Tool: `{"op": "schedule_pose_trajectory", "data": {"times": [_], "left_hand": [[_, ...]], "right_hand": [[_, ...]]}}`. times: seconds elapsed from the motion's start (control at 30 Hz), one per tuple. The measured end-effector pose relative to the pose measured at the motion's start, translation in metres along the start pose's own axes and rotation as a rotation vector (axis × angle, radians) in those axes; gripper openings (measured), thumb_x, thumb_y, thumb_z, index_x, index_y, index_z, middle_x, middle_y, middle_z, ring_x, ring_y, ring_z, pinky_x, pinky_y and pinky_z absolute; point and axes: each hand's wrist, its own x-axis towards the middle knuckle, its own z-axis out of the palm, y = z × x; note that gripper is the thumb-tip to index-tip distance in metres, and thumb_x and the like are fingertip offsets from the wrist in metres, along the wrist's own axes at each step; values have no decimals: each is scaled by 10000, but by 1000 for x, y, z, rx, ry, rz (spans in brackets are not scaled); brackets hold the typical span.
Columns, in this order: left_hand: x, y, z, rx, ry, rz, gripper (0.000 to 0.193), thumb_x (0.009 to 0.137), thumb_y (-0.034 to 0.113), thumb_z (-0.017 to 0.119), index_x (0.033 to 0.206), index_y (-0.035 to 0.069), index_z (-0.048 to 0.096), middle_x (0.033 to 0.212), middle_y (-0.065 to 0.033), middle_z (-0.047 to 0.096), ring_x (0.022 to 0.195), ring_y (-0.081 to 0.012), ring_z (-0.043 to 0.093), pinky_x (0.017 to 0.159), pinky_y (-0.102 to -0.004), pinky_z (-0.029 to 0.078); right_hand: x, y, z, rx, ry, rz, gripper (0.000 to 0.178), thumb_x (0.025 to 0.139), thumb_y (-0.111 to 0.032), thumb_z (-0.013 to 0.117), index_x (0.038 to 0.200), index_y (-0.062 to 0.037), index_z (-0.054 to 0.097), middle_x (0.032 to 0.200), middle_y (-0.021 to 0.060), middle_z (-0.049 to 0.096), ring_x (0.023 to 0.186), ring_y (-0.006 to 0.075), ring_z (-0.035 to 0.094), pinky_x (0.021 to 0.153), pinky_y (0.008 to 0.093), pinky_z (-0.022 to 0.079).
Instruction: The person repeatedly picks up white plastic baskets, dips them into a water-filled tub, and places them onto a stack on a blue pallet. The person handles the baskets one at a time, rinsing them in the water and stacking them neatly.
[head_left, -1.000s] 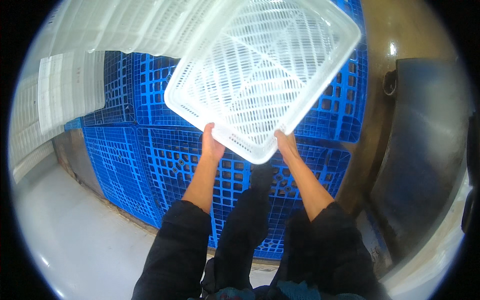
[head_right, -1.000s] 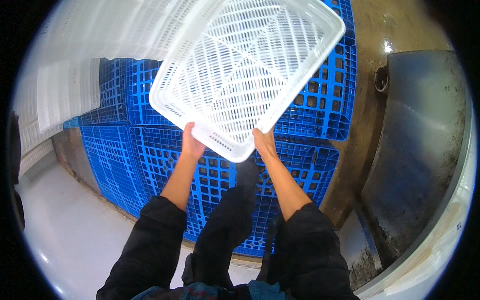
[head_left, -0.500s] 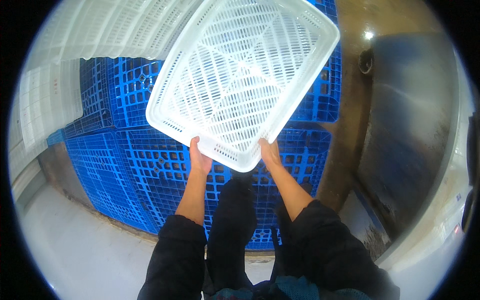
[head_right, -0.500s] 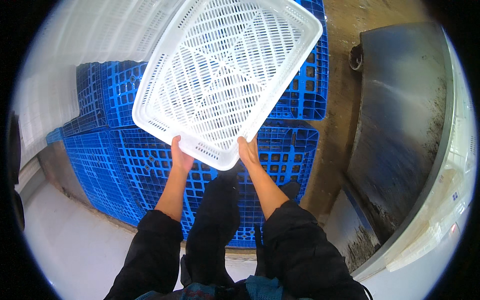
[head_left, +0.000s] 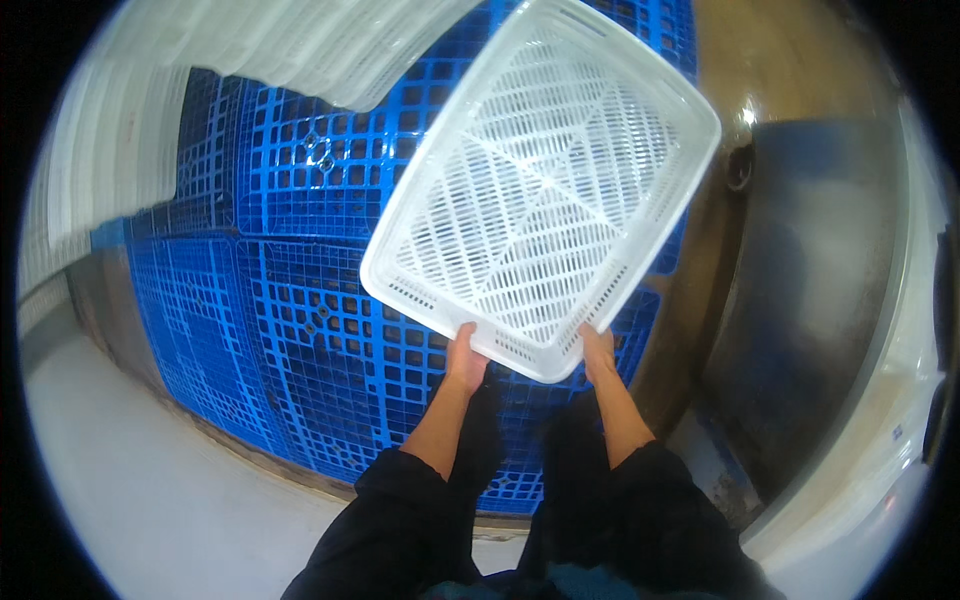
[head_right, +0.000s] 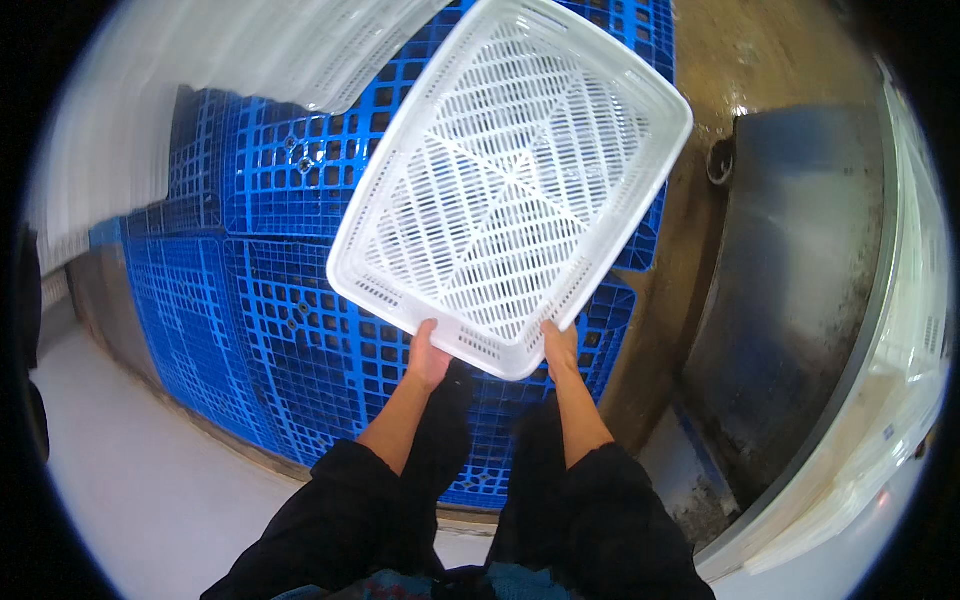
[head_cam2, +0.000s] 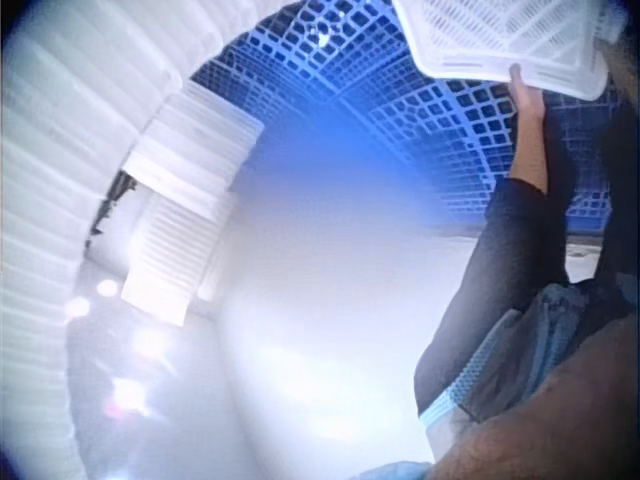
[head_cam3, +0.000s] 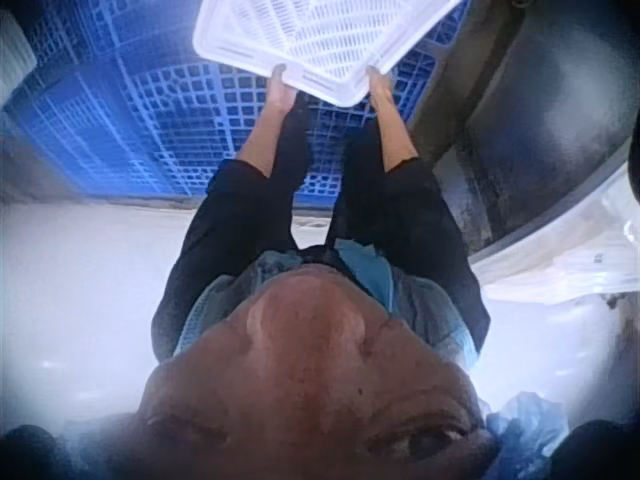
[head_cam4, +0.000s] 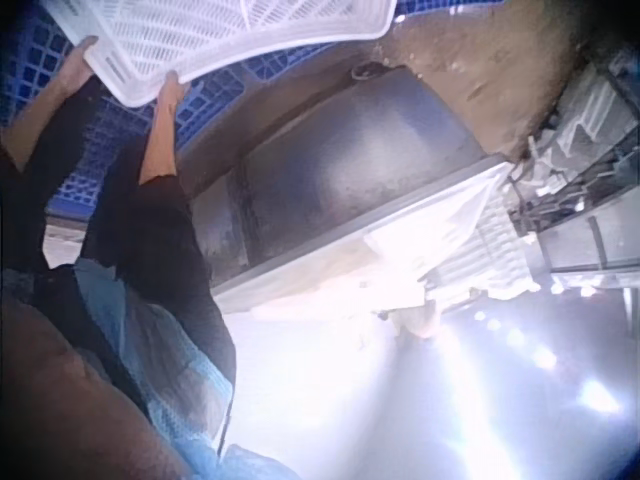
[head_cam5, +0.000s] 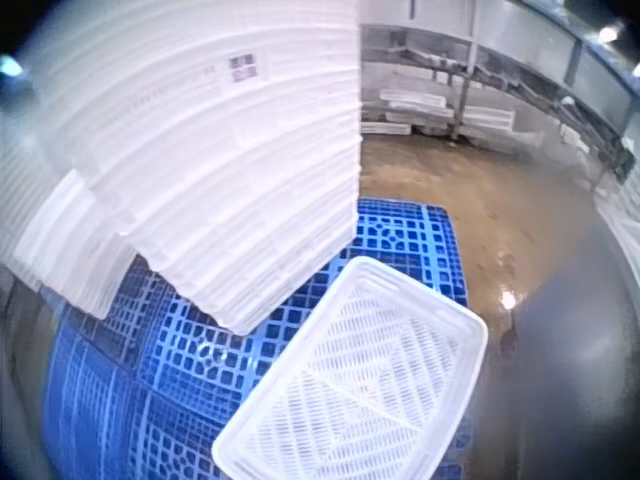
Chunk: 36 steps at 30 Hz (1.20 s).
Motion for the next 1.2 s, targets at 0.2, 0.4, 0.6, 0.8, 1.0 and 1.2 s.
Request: {"op": "schedule_pose_trajectory", "data": {"times": [0.2, 0.4, 0.6, 0.8, 1.0, 1.2], "left_hand": [[-20, -1, 8, 100, 141, 110, 705, 849, 104, 596, 1447, 45, 227, 1371, -171, 415, 1267, -274, 418, 1025, -411, 380], [-11, 26, 1, 200, 149, 315, 680, 804, 12, 563, 1406, -36, 249, 1370, -184, 414, 1265, -276, 411, 1039, -361, 341], [-5, 14, -3, 136, 207, 288, 660, 770, -7, 510, 1393, -45, 296, 1331, -185, 458, 1222, -278, 454, 1026, -348, 356], [-1, 8, -9, 103, 206, 221, 648, 781, 3, 514, 1389, -46, 295, 1326, -178, 458, 1217, -269, 455, 1024, -350, 360], [-4, 8, -9, 88, 203, 209, 630, 788, -28, 492, 1383, -42, 283, 1287, -178, 478, 1190, -268, 472, 1014, -344, 362], [-4, 21, -6, 121, 154, 268, 622, 789, -32, 490, 1379, -43, 292, 1272, -177, 491, 1181, -269, 481, 1007, -350, 372]], "right_hand": [[-1, -12, -9, 107, 21, 120, 480, 810, -32, 530, 1278, 59, 475, 1184, 160, 593, 1044, 292, 597, 893, 391, 476], [4, -19, -11, 34, 88, 67, 444, 793, -5, 550, 1224, 85, 501, 1137, 172, 605, 994, 308, 616, 837, 429, 509], [0, -19, -11, -29, 155, -13, 433, 796, 49, 518, 1226, 84, 479, 1141, 184, 588, 1020, 318, 611, 888, 435, 511], [-8, -19, -7, -15, 122, -98, 467, 778, 36, 526, 1240, 84, 482, 1161, 175, 586, 1010, 294, 615, 876, 405, 514], [-21, -19, -11, 33, 86, -124, 464, 782, 42, 531, 1243, 74, 488, 1173, 162, 586, 1040, 284, 603, 907, 402, 493], [-28, -4, -7, 123, 119, -141, 454, 783, 62, 515, 1235, 90, 490, 1153, 172, 597, 1021, 304, 616, 894, 421, 507]]}}
